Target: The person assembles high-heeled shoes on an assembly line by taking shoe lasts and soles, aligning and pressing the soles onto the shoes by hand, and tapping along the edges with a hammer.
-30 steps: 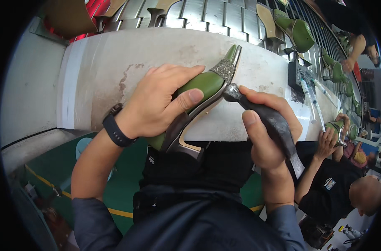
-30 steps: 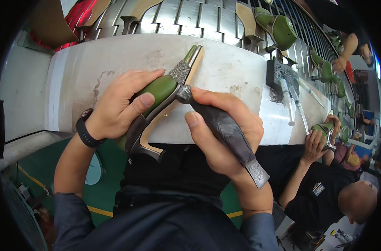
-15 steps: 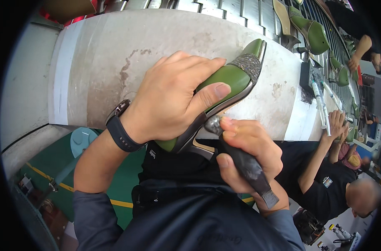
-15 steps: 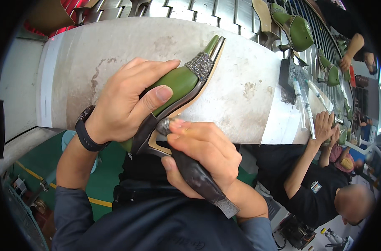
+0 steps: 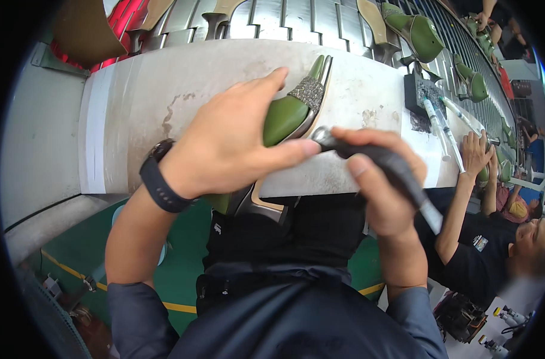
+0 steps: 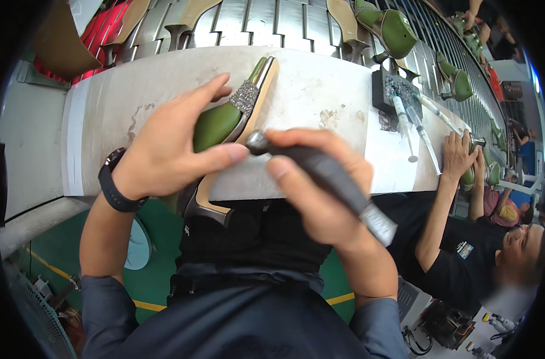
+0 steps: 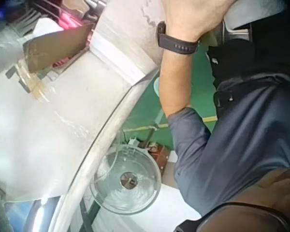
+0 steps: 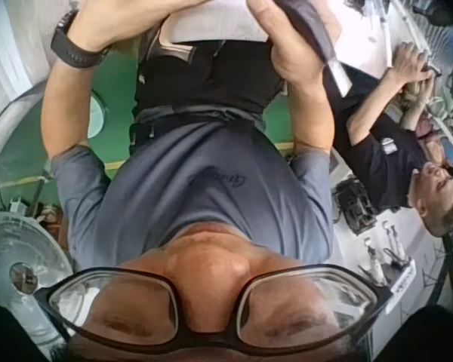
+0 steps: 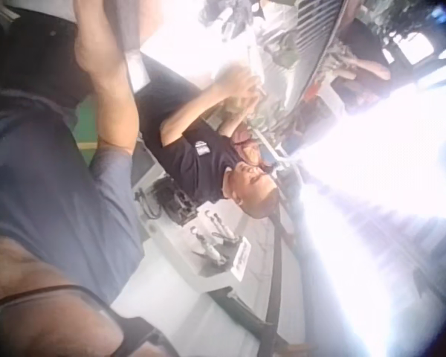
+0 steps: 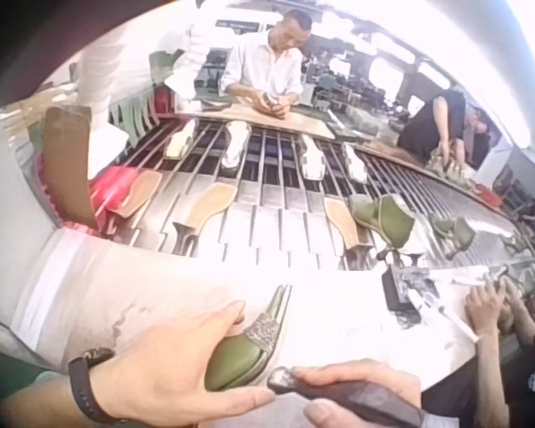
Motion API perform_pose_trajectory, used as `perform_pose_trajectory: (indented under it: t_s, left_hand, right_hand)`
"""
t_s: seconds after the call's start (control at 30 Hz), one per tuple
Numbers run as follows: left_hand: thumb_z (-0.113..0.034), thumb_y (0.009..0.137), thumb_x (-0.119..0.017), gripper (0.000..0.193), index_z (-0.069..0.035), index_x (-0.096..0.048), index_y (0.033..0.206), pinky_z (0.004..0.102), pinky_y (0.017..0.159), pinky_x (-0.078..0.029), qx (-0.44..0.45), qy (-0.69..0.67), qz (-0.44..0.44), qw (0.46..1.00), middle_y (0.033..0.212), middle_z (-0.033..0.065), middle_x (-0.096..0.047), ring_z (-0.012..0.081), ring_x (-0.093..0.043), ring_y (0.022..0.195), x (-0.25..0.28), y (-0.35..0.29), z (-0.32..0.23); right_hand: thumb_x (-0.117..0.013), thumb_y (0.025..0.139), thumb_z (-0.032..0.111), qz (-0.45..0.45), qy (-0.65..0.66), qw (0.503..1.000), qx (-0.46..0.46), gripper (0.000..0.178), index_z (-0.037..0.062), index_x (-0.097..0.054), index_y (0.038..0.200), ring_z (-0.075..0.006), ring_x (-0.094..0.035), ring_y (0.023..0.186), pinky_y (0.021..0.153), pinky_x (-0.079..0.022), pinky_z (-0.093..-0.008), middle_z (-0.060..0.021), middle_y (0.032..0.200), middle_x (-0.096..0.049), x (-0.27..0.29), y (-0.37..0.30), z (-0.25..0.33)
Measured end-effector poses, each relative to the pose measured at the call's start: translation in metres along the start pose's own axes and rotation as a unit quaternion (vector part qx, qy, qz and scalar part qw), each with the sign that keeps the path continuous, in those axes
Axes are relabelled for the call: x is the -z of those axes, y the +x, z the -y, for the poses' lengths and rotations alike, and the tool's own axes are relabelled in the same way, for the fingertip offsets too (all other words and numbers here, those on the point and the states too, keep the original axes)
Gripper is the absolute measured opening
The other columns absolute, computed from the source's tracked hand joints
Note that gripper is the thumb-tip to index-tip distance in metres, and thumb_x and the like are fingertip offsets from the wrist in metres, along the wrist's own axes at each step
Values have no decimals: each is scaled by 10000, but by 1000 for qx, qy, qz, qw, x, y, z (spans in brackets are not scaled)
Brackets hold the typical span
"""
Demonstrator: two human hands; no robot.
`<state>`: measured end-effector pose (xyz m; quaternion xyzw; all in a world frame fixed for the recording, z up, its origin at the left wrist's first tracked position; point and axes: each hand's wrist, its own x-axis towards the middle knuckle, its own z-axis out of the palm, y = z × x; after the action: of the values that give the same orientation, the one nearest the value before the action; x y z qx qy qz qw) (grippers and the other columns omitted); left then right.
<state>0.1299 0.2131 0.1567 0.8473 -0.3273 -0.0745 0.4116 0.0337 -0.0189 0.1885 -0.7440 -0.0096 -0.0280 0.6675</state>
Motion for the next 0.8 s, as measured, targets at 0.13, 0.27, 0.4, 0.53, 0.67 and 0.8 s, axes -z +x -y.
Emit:
perform_pose_trajectory:
  t_s: [0.13, 0.27, 0.4, 0.53, 0.67, 0.8]
  left_hand:
    - [-316, 792, -844, 900, 95, -436, 1481, 471, 914, -508, 19, 81, -6, 997, 1111, 273, -653, 447, -634, 1029, -14, 17, -18]
    - [-258, 797, -824, 825, 78, -459, 1457, 482, 881, -513, 44, 54, 20, 997, 1068, 261, -649, 442, -635, 985, -14, 21, -22]
    - [-244, 807, -809, 806, 65, -455, 1461, 492, 869, -511, 29, 58, 7, 998, 1054, 258, -643, 443, -634, 978, -16, 20, -16]
    - [-243, 809, -805, 808, 71, -449, 1463, 487, 887, -511, 30, 76, 19, 996, 1084, 265, -646, 450, -635, 1000, -13, 22, -20]
    - [-239, 830, -793, 820, 78, -426, 1491, 450, 969, -518, 20, 73, 25, 997, 1236, 298, -647, 435, -654, 1115, -3, 25, -20]
    - [-263, 805, -844, 982, 86, -331, 1566, 390, 1039, -502, -64, 54, -131, 988, 1344, 292, -624, 346, -652, 1218, 24, 20, -36]
  right_hand:
    - [-705, 918, 25, -70, 77, 994, 14, 272, -70, -692, 1172, -188, -727, 1025, 947, -555, -310, -177, 1162, -757, 14, 24, 9]
    - [-749, 918, 26, 29, -72, 996, -49, 230, -39, -711, 1135, -71, -676, 838, 749, -539, -227, -85, 961, -770, 11, 40, 20]
    - [-745, 922, 31, 50, -46, 997, 46, 186, -50, -713, 1086, -93, -700, 846, 753, -552, -240, -89, 951, -773, 19, 70, 1]
    - [-715, 970, 161, -61, 47, 996, -35, 211, -18, -729, 1082, -143, -720, 919, 835, -576, -290, -93, 1003, -774, 25, 107, -13]
    - [-666, 1007, 193, -81, 67, 987, -122, 229, 5, -701, 1134, -205, -722, 1029, 942, -582, -351, -131, 1121, -749, 44, 117, -63]
    - [-675, 996, 175, -85, 90, 987, -98, 206, 7, -731, 1101, -196, -708, 1030, 917, -561, -323, -120, 1081, -756, 46, 86, -65]
